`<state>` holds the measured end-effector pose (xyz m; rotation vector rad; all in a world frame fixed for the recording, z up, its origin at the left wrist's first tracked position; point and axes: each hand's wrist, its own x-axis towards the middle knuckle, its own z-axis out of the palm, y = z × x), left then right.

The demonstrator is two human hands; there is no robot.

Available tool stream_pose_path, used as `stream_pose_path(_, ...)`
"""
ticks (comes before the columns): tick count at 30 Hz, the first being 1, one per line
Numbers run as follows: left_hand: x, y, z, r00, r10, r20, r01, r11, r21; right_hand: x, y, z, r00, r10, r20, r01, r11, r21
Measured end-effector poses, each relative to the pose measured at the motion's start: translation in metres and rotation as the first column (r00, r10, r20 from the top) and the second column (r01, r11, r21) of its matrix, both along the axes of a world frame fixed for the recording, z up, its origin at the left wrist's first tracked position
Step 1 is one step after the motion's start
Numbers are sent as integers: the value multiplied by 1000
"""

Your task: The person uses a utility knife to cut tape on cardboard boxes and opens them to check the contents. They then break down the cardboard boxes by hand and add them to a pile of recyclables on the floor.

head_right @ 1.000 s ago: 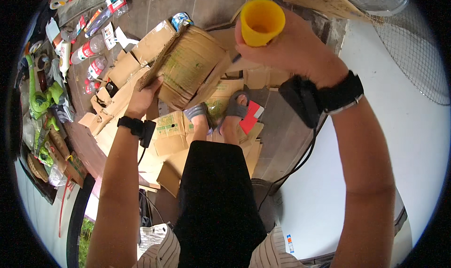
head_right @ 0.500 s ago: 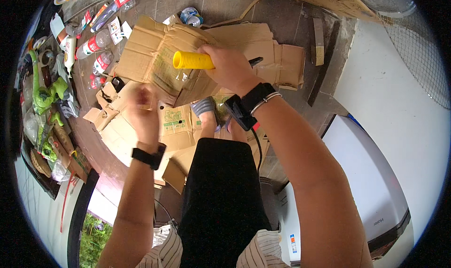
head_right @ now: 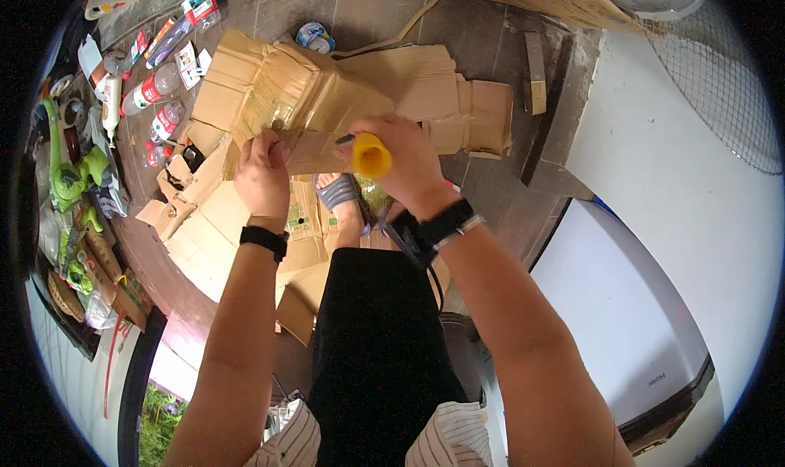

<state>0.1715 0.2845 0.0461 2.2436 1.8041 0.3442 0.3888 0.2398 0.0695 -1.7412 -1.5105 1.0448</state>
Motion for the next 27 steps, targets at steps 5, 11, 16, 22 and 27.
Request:
stream_pose_path(5, -3, 7, 0, 991, 122, 62, -108, 976, -187, -8, -32, 17, 678, -441, -588, 195, 879, -434)
stream_pose_path(11, -3, 10, -9, 973, 140, 184, -100, 973, -209, -22, -36, 2, 689, -376, -619, 261, 926, -272)
stream_pose_path(16, -12, 11, -12, 969, 204, 138, -145, 925, -351, -27, -16, 6, 842, -185, -507, 234, 972, 35)
stream_pose_path(22, -13, 7, -16, 924, 291, 248, -185, 909, -374, -32, -8, 5, 852, -198, -485, 252, 966, 50)
stream_pose_path(27, 1, -2, -2, 938, 262, 229, -177, 925, -335, -32, -6, 8, 895, -209, -393, 258, 963, 76)
